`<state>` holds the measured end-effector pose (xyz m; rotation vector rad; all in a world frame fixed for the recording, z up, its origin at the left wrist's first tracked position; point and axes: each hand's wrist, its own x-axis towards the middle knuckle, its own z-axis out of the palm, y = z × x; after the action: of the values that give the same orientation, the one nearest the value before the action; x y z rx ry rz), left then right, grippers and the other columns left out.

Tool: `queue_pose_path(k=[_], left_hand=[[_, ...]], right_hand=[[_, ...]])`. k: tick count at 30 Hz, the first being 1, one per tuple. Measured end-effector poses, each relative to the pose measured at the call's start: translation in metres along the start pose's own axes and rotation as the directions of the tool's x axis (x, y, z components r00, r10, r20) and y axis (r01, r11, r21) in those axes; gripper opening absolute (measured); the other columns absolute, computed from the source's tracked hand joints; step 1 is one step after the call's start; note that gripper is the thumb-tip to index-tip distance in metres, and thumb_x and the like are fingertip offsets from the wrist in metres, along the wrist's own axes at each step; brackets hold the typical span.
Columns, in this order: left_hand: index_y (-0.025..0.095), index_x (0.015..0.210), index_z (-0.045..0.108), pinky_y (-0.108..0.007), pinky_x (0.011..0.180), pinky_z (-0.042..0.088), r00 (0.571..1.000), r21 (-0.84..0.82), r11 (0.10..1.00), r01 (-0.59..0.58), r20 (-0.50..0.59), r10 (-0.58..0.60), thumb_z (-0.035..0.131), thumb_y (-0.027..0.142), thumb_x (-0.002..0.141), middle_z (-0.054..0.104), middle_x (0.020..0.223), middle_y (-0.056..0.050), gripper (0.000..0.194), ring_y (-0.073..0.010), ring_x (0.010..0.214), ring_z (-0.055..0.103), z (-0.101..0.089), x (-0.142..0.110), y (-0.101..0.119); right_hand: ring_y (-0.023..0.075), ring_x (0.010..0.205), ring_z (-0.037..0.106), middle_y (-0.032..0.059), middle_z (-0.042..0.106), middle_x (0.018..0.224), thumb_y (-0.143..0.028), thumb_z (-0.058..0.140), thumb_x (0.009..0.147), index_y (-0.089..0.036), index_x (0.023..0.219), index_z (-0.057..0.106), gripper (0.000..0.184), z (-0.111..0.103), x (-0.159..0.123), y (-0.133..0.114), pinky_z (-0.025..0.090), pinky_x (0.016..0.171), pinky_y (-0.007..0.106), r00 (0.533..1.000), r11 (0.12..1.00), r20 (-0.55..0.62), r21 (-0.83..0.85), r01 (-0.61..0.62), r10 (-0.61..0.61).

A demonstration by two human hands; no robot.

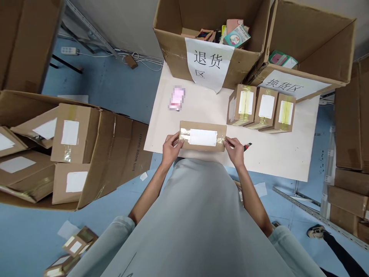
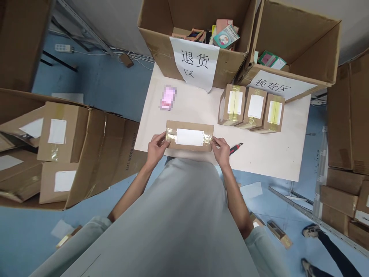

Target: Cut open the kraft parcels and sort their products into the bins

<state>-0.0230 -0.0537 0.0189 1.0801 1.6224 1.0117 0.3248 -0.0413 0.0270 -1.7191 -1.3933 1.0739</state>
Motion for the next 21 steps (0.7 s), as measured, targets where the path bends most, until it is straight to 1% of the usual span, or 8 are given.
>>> queue_pose_path(k=[2,6,9,11,14,17,19,21], left_hand=[[0.022,0.15,0.076,-0.051,0.127,0.058,1.0,0.005,1.0,0.022,0.019,-0.022,0.082,0.063,0.095,0.07,0.138,-0.012,0.068,-0.0337,0.14,0.071,0.002,0.005,-0.001],[0.022,0.149,0.075,-0.052,0.124,0.06,0.993,0.004,0.996,0.095,0.068,-0.095,0.081,0.063,0.096,0.069,0.144,-0.014,0.067,-0.0339,0.136,0.073,0.006,0.007,-0.015],[0.021,0.153,0.07,-0.054,0.123,0.059,0.994,0.028,0.994,0.102,0.019,-0.103,0.082,0.06,0.096,0.067,0.154,-0.018,0.071,-0.0363,0.142,0.07,0.009,0.004,-0.02],[0.02,0.157,0.066,-0.056,0.124,0.058,0.995,0.074,0.992,0.099,-0.034,-0.097,0.082,0.055,0.097,0.065,0.16,-0.019,0.072,-0.0377,0.147,0.067,0.009,0.002,-0.016],[0.02,0.162,0.061,-0.056,0.128,0.055,0.997,0.144,0.987,0.067,-0.059,-0.059,0.079,0.048,0.101,0.071,0.156,-0.016,0.07,-0.0353,0.149,0.066,0.013,-0.003,0.002],[0.019,0.164,0.06,-0.053,0.131,0.053,0.999,0.176,0.984,-0.028,-0.041,0.036,0.074,0.041,0.105,0.08,0.145,-0.013,0.065,-0.0313,0.143,0.071,0.024,-0.014,0.032],[0.022,0.165,0.058,-0.051,0.132,0.053,0.994,0.171,0.979,-0.113,0.02,0.111,0.07,0.04,0.108,0.081,0.145,-0.01,0.061,-0.0293,0.142,0.073,0.037,-0.026,0.056],[0.025,0.164,0.061,-0.05,0.131,0.054,0.972,0.167,0.964,-0.208,0.148,0.184,0.068,0.039,0.11,0.079,0.151,-0.008,0.056,-0.0287,0.144,0.073,0.053,-0.039,0.076]], right_hand=[[0.0315,0.112,0.078,0.0111,0.079,0.115,-0.072,0.071,0.102,-0.024,0.132,0.088,0.059,0.002,0.006,0.001,0.065,0.112,0.051,1.0,1.0,0.004,-0.026,-0.007,0.007],[0.0351,0.112,0.08,0.0162,0.083,0.122,-0.076,0.068,0.099,-0.021,0.128,0.088,0.065,0.012,0.009,0.017,0.065,0.111,0.054,0.998,0.998,0.004,-0.035,-0.06,0.06],[0.0349,0.114,0.081,0.0176,0.083,0.13,-0.075,0.068,0.098,-0.021,0.131,0.086,0.066,0.017,0.008,0.025,0.065,0.111,0.054,0.996,0.995,-0.005,-0.035,-0.09,0.09],[0.0341,0.112,0.081,0.0173,0.084,0.13,-0.074,0.069,0.098,-0.021,0.132,0.085,0.065,0.018,0.008,0.028,0.066,0.11,0.054,0.994,0.994,-0.003,-0.036,-0.106,0.106],[0.0345,0.11,0.082,0.0174,0.086,0.128,-0.071,0.07,0.095,-0.021,0.132,0.084,0.064,0.014,0.01,0.033,0.066,0.108,0.056,0.99,0.99,0.012,-0.018,-0.137,0.137],[0.0364,0.115,0.08,0.0193,0.085,0.131,-0.07,0.07,0.092,-0.018,0.131,0.083,0.066,-0.001,0.01,0.045,0.064,0.111,0.06,0.985,0.985,-0.013,0.003,-0.171,0.171],[0.0378,0.121,0.079,0.0214,0.083,0.136,-0.069,0.068,0.093,-0.015,0.132,0.082,0.069,-0.016,0.009,0.056,0.062,0.113,0.062,0.979,0.98,-0.045,0.025,-0.197,0.198],[0.0389,0.125,0.077,0.0233,0.082,0.137,-0.071,0.066,0.094,-0.013,0.131,0.082,0.071,-0.03,0.008,0.069,0.061,0.114,0.063,0.971,0.975,-0.08,0.036,-0.221,0.223]])
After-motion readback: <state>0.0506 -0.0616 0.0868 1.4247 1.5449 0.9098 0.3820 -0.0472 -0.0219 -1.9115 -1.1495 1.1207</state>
